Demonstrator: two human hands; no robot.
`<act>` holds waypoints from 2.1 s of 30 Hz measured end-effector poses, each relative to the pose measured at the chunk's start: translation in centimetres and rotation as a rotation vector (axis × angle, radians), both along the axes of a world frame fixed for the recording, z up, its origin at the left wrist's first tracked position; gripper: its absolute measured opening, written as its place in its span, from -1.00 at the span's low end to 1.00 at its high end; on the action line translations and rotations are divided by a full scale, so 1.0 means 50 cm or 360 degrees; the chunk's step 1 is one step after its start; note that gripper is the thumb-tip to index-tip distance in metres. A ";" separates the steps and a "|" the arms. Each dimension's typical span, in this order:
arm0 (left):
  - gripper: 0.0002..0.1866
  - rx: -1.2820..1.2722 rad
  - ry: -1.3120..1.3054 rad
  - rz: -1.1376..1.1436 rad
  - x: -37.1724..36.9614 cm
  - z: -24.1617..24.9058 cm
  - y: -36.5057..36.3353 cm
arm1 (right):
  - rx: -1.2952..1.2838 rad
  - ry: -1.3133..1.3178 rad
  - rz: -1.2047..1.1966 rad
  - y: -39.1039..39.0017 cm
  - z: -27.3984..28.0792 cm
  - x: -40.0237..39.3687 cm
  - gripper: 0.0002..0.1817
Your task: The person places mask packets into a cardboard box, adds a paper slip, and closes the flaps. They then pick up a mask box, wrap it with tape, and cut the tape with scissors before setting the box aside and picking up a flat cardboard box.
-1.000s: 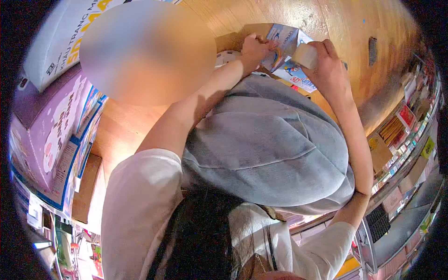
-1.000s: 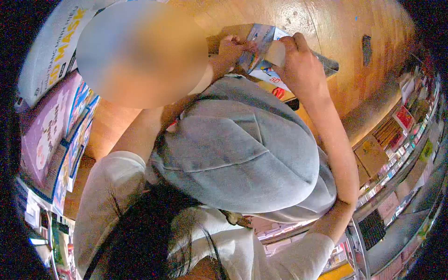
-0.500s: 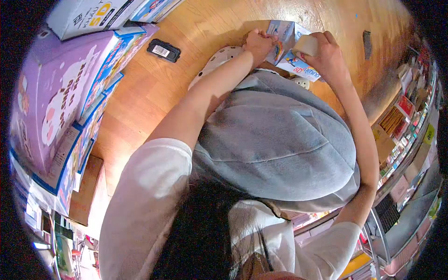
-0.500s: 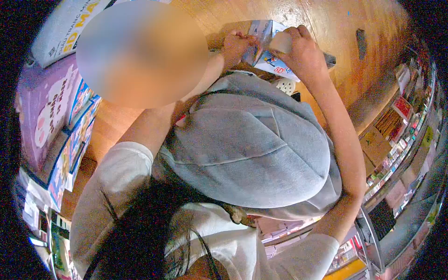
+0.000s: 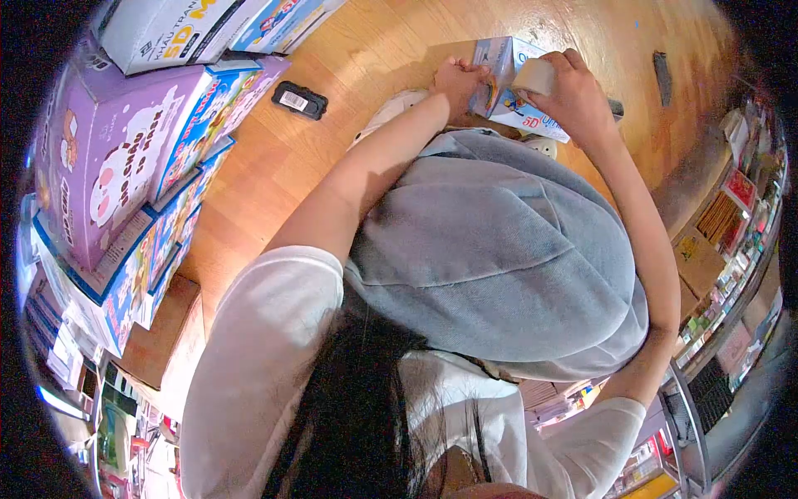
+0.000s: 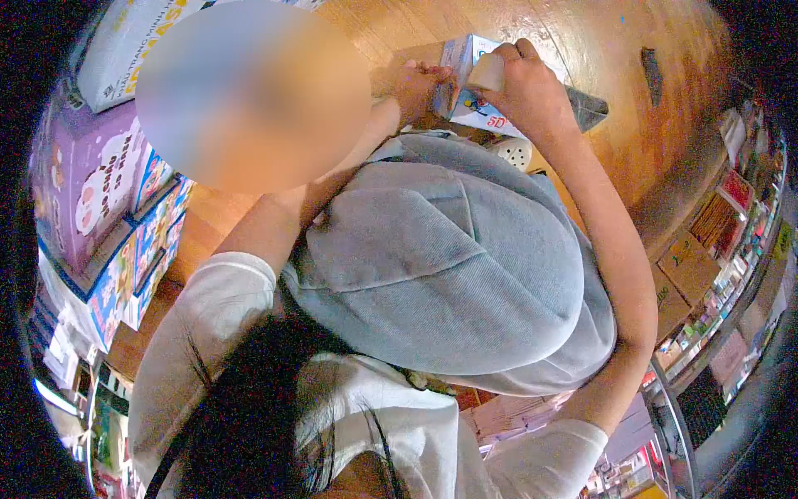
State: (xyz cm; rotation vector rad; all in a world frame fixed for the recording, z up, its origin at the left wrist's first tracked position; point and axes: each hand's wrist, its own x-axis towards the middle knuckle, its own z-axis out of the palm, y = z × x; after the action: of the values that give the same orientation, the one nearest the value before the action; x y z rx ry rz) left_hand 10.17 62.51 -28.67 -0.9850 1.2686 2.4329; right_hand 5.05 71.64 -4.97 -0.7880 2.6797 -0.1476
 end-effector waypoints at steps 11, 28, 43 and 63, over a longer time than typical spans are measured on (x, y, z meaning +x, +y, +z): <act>-0.69 0.0247 -0.0003 0.0037 0.008 0.030 0.008 | 0.0125 -0.0015 0.0003 -0.011 0.002 0.004 -0.51; -0.67 -0.0424 -0.0058 -0.0325 0.015 -0.088 0.100 | 0.0086 0.0003 0.0061 0.006 -0.005 0.002 -0.49; -0.65 0.0370 0.0104 -0.0250 0.017 -0.174 0.127 | 0.0088 -0.0019 0.0055 0.012 -0.010 -0.004 -0.49; -0.16 -0.1679 0.1670 -0.1070 -0.035 0.119 -0.035 | 0.0057 -0.0065 0.0131 0.026 -0.001 -0.008 -0.48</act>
State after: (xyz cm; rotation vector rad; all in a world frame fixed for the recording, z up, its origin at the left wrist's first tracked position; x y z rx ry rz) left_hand 8.42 60.75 -22.73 0.7547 2.6987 1.5660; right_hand 4.63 72.92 -5.01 -0.8731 2.5993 -0.0947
